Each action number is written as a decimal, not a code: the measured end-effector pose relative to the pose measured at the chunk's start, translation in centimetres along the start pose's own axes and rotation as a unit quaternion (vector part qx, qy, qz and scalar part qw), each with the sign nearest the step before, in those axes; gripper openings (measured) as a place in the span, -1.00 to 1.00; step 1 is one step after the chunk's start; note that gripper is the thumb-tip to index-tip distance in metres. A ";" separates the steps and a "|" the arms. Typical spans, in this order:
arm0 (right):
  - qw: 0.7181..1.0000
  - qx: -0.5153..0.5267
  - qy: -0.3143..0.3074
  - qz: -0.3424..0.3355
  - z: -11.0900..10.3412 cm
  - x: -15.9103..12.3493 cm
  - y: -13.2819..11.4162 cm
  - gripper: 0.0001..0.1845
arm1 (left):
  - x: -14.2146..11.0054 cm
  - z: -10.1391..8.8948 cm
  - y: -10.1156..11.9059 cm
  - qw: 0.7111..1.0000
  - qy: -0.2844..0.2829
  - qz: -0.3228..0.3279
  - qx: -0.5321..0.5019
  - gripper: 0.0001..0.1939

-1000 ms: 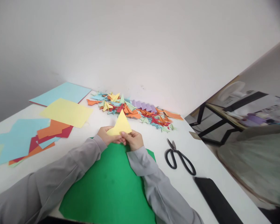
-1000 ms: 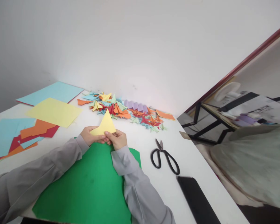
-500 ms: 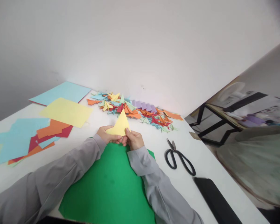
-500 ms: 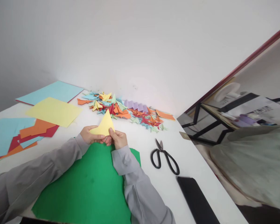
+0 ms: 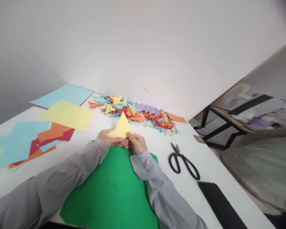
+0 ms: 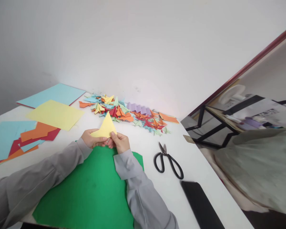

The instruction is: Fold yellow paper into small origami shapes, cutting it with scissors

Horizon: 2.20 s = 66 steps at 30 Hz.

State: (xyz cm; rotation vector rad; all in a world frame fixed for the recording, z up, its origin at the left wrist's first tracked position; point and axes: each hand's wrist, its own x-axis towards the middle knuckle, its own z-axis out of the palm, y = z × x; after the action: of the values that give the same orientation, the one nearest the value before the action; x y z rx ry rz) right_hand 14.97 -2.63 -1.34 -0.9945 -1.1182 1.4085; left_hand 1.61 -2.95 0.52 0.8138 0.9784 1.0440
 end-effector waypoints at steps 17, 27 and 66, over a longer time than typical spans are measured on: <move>0.995 0.079 0.057 0.022 -0.1 0.3 -0.3 -0.52 | 0.2 0.1 -0.3 1.000 0.009 0.020 0.006 -0.59; 0.998 -0.041 -0.024 -0.029 0.1 -0.3 -0.1 -0.73 | 0.2 0.1 -0.8 0.995 0.050 0.071 0.051 -0.56; 0.972 0.199 0.124 0.018 -2.1 1.3 -1.2 -0.58 | -0.1 -0.6 0.7 0.994 0.037 0.008 -0.099 -0.43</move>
State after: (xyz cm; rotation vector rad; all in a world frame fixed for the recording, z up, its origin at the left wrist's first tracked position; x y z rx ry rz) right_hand 17.14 -1.04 -0.70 -0.8711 -0.6056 1.4201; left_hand 0.80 -2.74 0.91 0.6246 0.9156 1.1721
